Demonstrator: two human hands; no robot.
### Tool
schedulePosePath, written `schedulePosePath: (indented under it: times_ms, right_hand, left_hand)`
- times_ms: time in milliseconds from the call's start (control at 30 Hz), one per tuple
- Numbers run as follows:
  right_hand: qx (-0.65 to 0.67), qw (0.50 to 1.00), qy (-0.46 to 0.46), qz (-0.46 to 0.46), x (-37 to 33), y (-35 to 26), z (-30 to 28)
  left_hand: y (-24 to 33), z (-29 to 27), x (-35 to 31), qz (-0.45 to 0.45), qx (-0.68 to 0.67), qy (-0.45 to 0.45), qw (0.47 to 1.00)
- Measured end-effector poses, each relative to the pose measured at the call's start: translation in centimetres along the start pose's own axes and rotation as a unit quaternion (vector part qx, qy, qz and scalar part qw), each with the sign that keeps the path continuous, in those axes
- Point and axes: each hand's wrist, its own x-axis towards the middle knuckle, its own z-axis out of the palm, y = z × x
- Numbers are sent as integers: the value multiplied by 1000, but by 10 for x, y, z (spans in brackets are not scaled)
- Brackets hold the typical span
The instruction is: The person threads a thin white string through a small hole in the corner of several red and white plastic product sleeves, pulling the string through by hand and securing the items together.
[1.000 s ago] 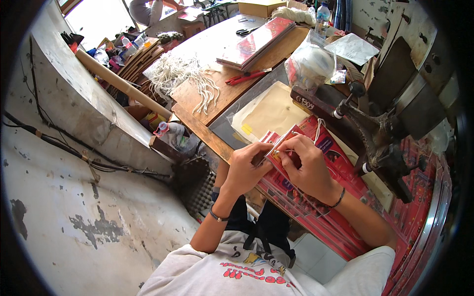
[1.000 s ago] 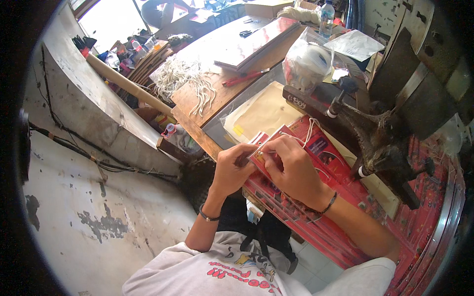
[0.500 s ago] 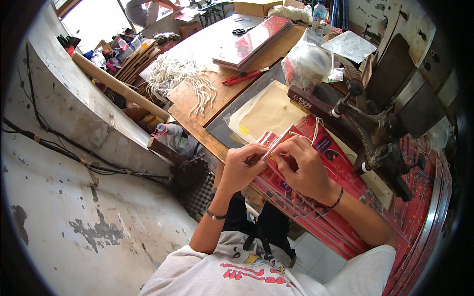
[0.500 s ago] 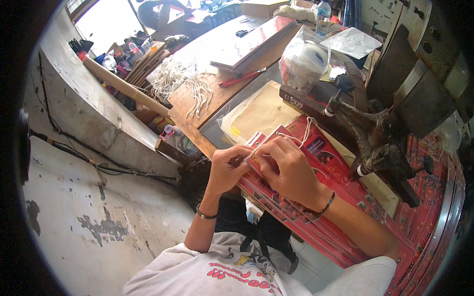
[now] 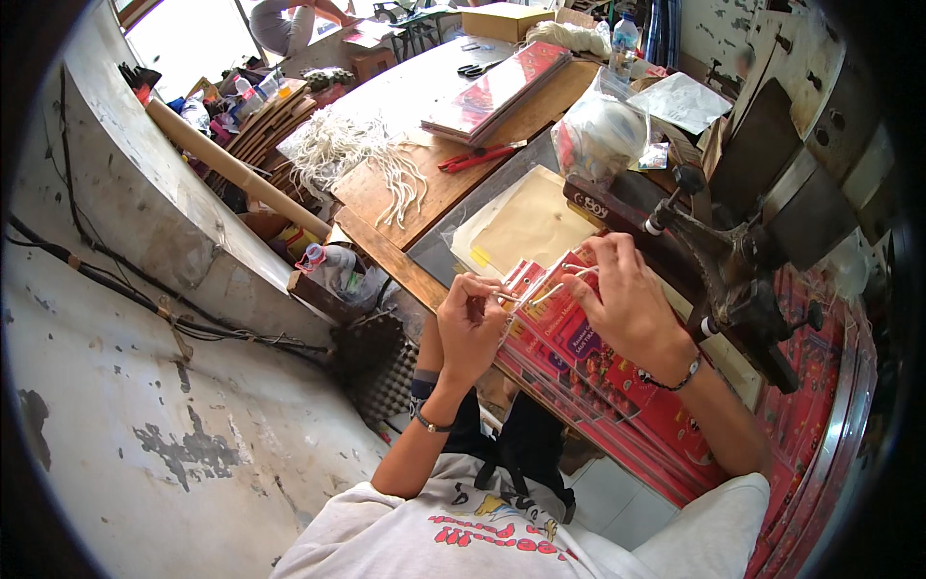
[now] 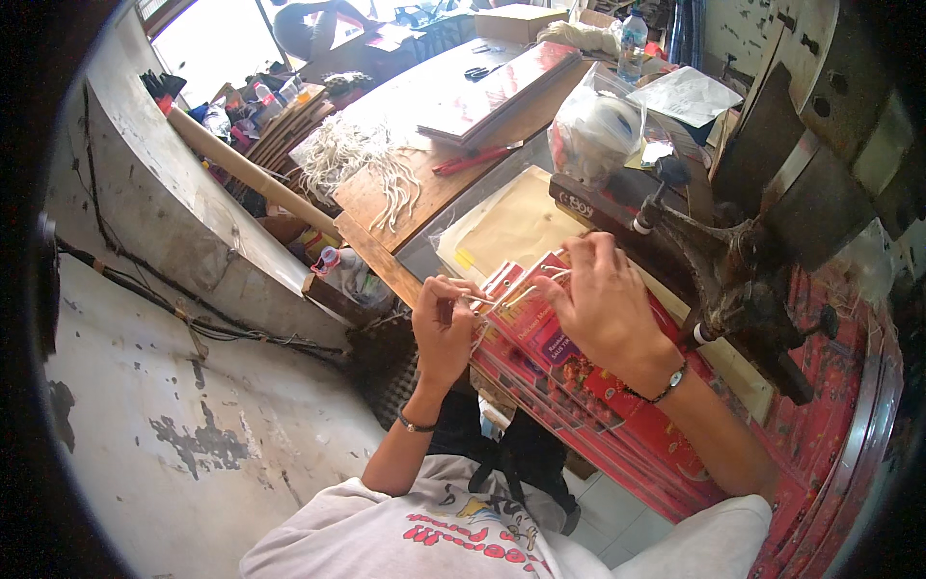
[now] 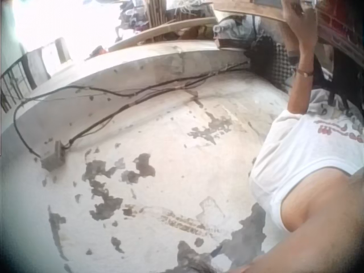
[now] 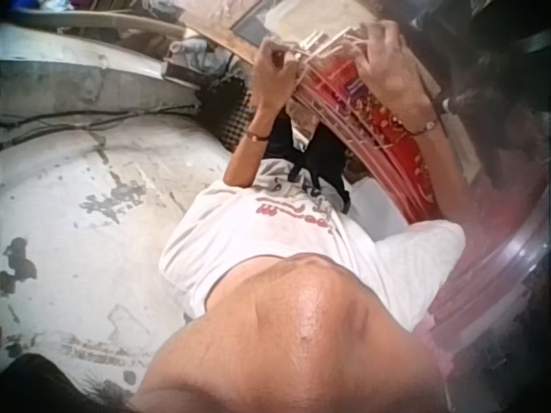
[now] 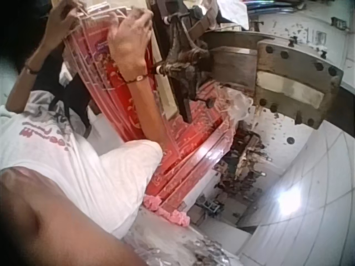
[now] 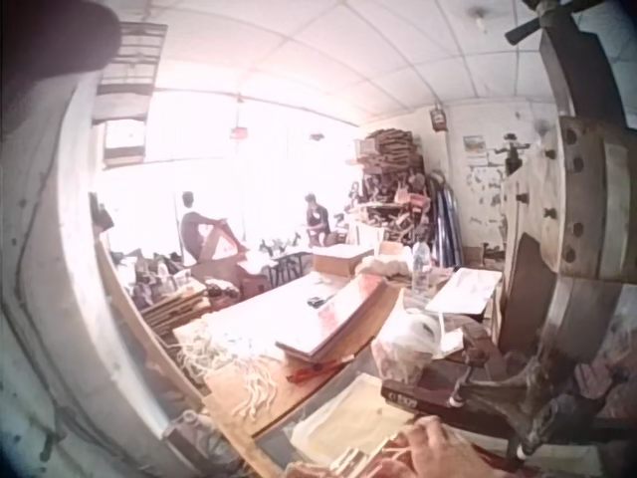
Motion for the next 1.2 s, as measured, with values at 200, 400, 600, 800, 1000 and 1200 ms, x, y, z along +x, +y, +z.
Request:
schedulePosePath:
  times_ms: [200, 400, 600, 800, 1000, 1200]
  right_hand:
    - [-108, 989, -78, 66, -2, -5, -19]
    - [-86, 992, -74, 62, -4, -8, -38]
    - [-92, 991, -82, 41, -9, -8, -43]
    - [-93, 986, -92, 104, -30, 11, -9]
    - [-65, 984, -33, 160, -35, 24, 5]
    - [-8, 988, 16, 153, -35, 20, 10]
  left_hand:
    - [-7, 5, -7, 90, -17, 70, 993]
    - [-11, 7, -5, 105, -98, 125, 982]
    - [-10, 1, -5, 73, -127, 115, 983]
    - [14, -7, 0, 65, -162, 106, 979]
    - [25, -28, -7, 18, -131, 69, 989]
    - [6, -43, -17, -31, -198, 38, 979]
